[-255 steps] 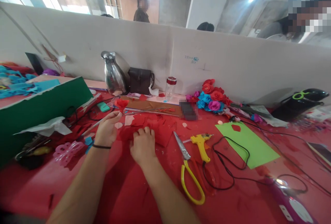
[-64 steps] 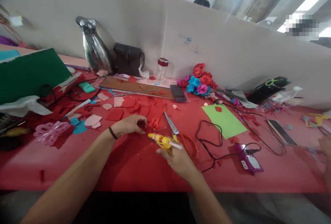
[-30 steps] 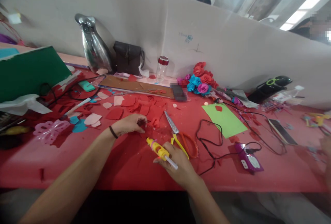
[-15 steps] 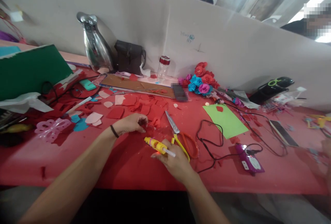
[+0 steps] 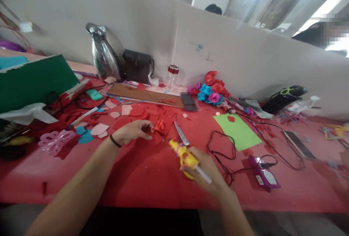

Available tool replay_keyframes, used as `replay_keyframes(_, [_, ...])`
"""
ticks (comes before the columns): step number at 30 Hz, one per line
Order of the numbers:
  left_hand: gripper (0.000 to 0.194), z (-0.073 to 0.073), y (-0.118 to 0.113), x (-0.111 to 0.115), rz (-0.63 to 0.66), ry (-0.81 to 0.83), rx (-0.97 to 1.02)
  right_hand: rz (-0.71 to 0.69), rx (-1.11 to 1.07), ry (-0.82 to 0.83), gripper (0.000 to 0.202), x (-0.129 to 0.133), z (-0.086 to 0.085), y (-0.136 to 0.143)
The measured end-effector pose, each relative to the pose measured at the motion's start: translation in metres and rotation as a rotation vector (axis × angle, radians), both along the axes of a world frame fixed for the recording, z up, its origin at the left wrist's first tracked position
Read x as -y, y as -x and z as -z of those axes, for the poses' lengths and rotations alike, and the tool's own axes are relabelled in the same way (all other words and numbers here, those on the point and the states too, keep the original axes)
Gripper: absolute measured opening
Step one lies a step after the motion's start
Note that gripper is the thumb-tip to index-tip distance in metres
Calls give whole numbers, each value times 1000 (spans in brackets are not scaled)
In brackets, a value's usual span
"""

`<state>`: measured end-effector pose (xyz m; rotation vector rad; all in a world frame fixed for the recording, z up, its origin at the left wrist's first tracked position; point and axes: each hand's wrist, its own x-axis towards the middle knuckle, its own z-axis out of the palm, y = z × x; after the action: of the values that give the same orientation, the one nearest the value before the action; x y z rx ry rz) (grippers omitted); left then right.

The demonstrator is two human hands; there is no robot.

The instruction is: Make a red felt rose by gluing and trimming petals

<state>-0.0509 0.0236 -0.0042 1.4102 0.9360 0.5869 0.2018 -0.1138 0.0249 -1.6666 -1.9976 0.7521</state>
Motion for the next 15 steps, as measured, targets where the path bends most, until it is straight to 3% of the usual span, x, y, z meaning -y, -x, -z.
replay_keyframes(5, [35, -16, 8, 5, -35, 45, 279, 326, 405, -158, 27, -45, 9, -37])
replay_keyframes(10, [38, -22, 10, 8, -39, 65, 341, 347, 661, -114, 22, -74, 27, -38])
replay_keyframes(13, [37, -22, 10, 8, -29, 33, 331, 353, 576, -279, 22, -78, 19, -19])
replay_keyframes(15, [36, -21, 9, 8, -22, 21, 336, 272, 322, -353, 22, -80, 6, 2])
